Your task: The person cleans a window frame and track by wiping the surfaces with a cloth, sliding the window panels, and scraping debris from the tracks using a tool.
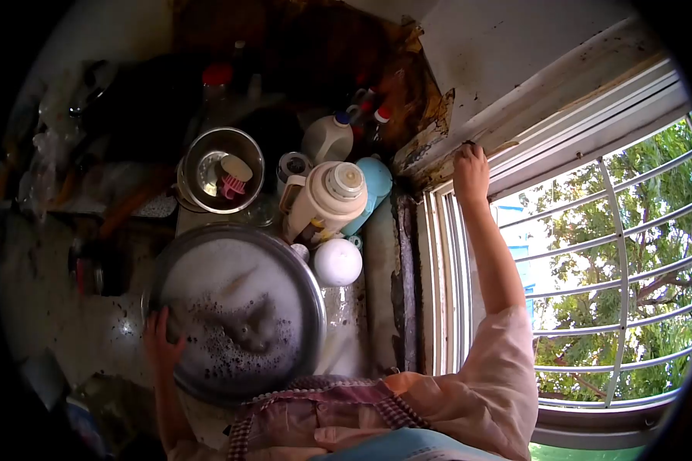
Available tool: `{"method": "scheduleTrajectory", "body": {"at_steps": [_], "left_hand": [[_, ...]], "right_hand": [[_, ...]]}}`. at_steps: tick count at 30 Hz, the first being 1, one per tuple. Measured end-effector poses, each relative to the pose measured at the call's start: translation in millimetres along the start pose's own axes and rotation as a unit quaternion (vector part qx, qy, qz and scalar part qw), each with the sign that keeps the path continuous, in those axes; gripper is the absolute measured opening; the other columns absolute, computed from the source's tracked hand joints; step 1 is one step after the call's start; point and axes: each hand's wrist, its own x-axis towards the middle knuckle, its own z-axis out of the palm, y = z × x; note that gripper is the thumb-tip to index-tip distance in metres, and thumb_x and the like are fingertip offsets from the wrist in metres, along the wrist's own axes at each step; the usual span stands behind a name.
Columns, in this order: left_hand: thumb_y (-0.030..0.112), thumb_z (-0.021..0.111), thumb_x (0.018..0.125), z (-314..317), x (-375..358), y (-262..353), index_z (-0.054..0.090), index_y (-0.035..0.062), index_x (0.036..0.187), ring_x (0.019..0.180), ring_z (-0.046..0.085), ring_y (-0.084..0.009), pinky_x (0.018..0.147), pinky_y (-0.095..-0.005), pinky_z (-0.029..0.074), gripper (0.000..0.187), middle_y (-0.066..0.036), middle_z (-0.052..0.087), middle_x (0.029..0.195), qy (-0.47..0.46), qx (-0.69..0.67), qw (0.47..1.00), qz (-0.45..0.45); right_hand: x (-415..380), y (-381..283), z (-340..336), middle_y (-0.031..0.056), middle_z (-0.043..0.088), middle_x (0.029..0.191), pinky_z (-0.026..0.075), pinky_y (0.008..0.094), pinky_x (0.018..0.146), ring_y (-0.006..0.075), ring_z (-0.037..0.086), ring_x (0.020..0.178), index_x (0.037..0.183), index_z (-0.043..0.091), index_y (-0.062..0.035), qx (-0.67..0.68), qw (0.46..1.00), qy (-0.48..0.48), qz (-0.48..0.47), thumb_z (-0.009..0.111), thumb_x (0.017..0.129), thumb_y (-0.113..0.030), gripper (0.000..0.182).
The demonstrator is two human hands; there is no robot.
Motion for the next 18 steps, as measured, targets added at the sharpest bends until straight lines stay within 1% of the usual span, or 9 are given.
{"method": "scheduleTrajectory", "body": {"at_steps": [2, 3, 4, 6, 8, 9, 12, 14, 18], "left_hand": [[0.018, 0.071, 0.067, 3, 2, 0, 0.047, 0.0151, 0.134, 0.117, 0.047, -0.0396, 0.095, -0.0508, 0.042, 0.072, -0.019, 0.047, 0.130, -0.002, -0.006, 1.000, -0.002], [0.018, 0.071, 0.066, 2, 1, -2, 0.047, 0.0149, 0.134, 0.116, 0.047, -0.0395, 0.095, -0.0508, 0.042, 0.072, -0.018, 0.047, 0.130, -0.005, -0.008, 1.000, -0.001], [0.018, 0.071, 0.067, -1, 0, -3, 0.047, 0.0147, 0.134, 0.117, 0.047, -0.0391, 0.095, -0.0506, 0.042, 0.072, -0.018, 0.048, 0.130, -0.017, -0.012, 1.000, -0.001], [0.018, 0.071, 0.068, -3, 4, -3, 0.047, 0.0143, 0.134, 0.117, 0.047, -0.0384, 0.095, -0.0503, 0.042, 0.071, -0.018, 0.048, 0.129, -0.029, -0.022, 0.999, -0.006], [0.019, 0.071, 0.068, -3, 3, -6, 0.048, 0.0138, 0.134, 0.116, 0.048, -0.0378, 0.094, -0.0504, 0.043, 0.070, -0.017, 0.049, 0.128, -0.002, 0.004, 1.000, 0.010], [0.019, 0.071, 0.068, 1, 2, -3, 0.048, 0.0135, 0.133, 0.116, 0.048, -0.0375, 0.093, -0.0505, 0.043, 0.070, -0.017, 0.050, 0.127, 0.012, 0.013, 1.000, 0.017], [0.019, 0.072, 0.067, 5, 3, -6, 0.049, 0.0134, 0.132, 0.112, 0.051, -0.0370, 0.090, -0.0501, 0.045, 0.069, -0.016, 0.051, 0.126, 0.017, -0.002, 0.999, 0.030], [0.020, 0.072, 0.066, -2, 2, -4, 0.050, 0.0124, 0.131, 0.109, 0.053, -0.0367, 0.088, -0.0494, 0.047, 0.069, -0.016, 0.051, 0.125, -0.010, 0.002, 1.000, 0.016], [0.018, 0.073, 0.065, 5, 5, -8, 0.052, 0.0106, 0.128, 0.105, 0.056, -0.0367, 0.083, -0.0478, 0.049, 0.067, -0.015, 0.052, 0.125, -0.041, -0.048, 0.997, 0.035]], "right_hand": [[-15, -20, 22, 0.0079, 0.060, 0.092, 0.046, 0.0365, 0.081, 0.0247, 0.053, 0.095, 0.067, 0.067, -0.0038, -0.008, 0.999, -0.035, 0.034, 0.058, 0.068, -0.010, 0.011], [-33, -30, 58, 0.0082, 0.060, 0.091, 0.047, 0.0358, 0.083, 0.0249, 0.053, 0.096, 0.068, 0.066, -0.0025, 0.048, 0.999, -0.012, 0.008, 0.057, 0.069, -0.010, 0.012], [-43, -46, 73, 0.0087, 0.060, 0.092, 0.047, 0.0358, 0.084, 0.0265, 0.053, 0.097, 0.069, 0.066, -0.0022, 0.032, 0.997, -0.065, -0.019, 0.056, 0.070, -0.010, 0.013], [-42, -48, 88, 0.0086, 0.060, 0.092, 0.047, 0.0359, 0.083, 0.0271, 0.054, 0.094, 0.070, 0.067, -0.0038, 0.078, 0.993, -0.088, 0.005, 0.056, 0.070, -0.009, 0.013], [-34, -37, 72, 0.0075, 0.061, 0.092, 0.048, 0.0354, 0.081, 0.0266, 0.055, 0.091, 0.070, 0.068, -0.0055, 0.032, 0.995, -0.089, 0.032, 0.055, 0.070, -0.009, 0.013], [-26, -36, 41, 0.0069, 0.061, 0.089, 0.048, 0.0340, 0.079, 0.0254, 0.056, 0.091, 0.068, 0.068, -0.0064, 0.048, 0.998, -0.037, 0.001, 0.056, 0.069, -0.009, 0.013], [-47, -55, 85, 0.0062, 0.062, 0.087, 0.048, 0.0336, 0.079, 0.0242, 0.055, 0.094, 0.066, 0.069, -0.0064, 0.023, 0.998, -0.053, 0.017, 0.056, 0.068, -0.010, 0.013], [-64, -79, 111, 0.0046, 0.063, 0.087, 0.047, 0.0330, 0.079, 0.0231, 0.054, 0.095, 0.068, 0.070, -0.0076, 0.034, 0.992, -0.113, -0.040, 0.057, 0.069, -0.013, 0.015], [-49, -54, 82, 0.0054, 0.062, 0.087, 0.046, 0.0327, 0.081, 0.0247, 0.054, 0.096, 0.068, 0.070, -0.0071, 0.038, 0.992, -0.112, -0.036, 0.057, 0.069, -0.012, 0.014]]}}
